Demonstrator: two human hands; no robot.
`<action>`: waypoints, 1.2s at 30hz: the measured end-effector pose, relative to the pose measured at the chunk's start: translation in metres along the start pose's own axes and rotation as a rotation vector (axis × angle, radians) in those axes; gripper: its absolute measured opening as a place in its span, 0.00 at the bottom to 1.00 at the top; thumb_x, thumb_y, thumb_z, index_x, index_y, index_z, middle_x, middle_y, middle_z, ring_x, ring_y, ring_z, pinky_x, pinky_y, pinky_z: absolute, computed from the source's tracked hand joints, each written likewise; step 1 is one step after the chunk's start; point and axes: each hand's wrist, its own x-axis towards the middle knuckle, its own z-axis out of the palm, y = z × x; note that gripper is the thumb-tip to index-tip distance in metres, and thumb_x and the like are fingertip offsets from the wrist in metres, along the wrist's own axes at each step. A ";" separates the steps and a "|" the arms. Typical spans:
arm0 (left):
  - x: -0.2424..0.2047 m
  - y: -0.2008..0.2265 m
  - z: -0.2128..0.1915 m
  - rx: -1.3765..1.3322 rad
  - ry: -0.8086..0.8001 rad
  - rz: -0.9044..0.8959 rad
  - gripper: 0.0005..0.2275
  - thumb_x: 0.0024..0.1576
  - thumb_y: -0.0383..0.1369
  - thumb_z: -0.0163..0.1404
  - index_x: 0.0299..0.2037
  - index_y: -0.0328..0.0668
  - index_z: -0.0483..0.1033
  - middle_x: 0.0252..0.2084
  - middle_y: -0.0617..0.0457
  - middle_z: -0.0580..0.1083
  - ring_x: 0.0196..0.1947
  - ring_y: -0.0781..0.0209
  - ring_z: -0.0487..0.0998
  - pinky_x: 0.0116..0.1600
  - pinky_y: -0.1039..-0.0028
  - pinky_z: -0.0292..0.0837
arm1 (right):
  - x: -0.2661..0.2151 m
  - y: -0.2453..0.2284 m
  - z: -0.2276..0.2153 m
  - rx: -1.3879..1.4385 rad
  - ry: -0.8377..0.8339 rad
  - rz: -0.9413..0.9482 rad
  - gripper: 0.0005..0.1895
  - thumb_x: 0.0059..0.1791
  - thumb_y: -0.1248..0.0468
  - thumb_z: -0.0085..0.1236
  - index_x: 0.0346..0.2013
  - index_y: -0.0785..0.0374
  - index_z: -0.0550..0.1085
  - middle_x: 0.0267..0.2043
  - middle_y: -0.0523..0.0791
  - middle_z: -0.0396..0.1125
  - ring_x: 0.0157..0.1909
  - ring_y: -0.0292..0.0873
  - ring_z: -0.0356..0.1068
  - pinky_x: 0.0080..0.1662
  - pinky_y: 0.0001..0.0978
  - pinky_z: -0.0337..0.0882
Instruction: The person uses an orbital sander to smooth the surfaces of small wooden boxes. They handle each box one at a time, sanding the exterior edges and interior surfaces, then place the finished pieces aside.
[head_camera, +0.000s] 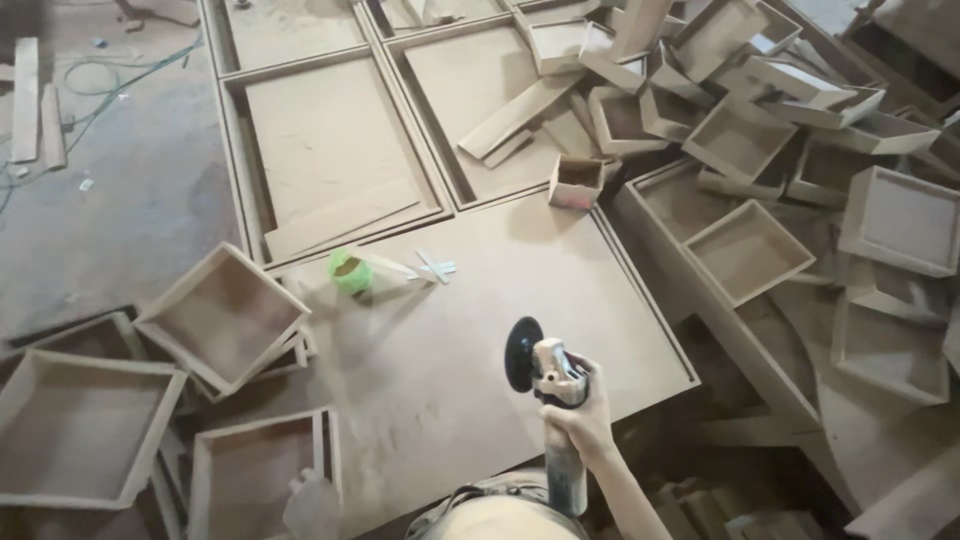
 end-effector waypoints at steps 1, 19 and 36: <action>0.002 -0.005 0.011 -0.031 0.027 0.007 0.11 0.61 0.38 0.52 0.47 0.41 0.72 0.48 0.44 0.76 0.44 0.42 0.84 0.46 0.54 0.81 | -0.007 0.004 0.002 0.013 0.013 0.002 0.46 0.30 0.78 0.63 0.62 0.60 0.61 0.52 0.51 0.68 0.49 0.45 0.74 0.46 0.36 0.78; -0.047 0.004 -0.145 -0.462 0.197 0.444 0.14 0.45 0.34 0.56 0.40 0.40 0.70 0.39 0.39 0.77 0.36 0.38 0.81 0.41 0.53 0.76 | -0.011 0.048 -0.017 0.068 0.143 -0.087 0.51 0.36 0.80 0.66 0.70 0.62 0.53 0.61 0.52 0.61 0.54 0.47 0.71 0.48 0.41 0.79; 0.021 0.112 -0.070 -0.756 -0.106 1.024 0.33 0.36 0.29 0.65 0.57 0.41 0.71 0.49 0.42 0.75 0.52 0.40 0.74 0.55 0.56 0.69 | -0.041 0.026 -0.006 0.139 0.380 -0.175 0.42 0.40 0.75 0.69 0.65 0.62 0.59 0.59 0.50 0.64 0.55 0.42 0.71 0.51 0.35 0.78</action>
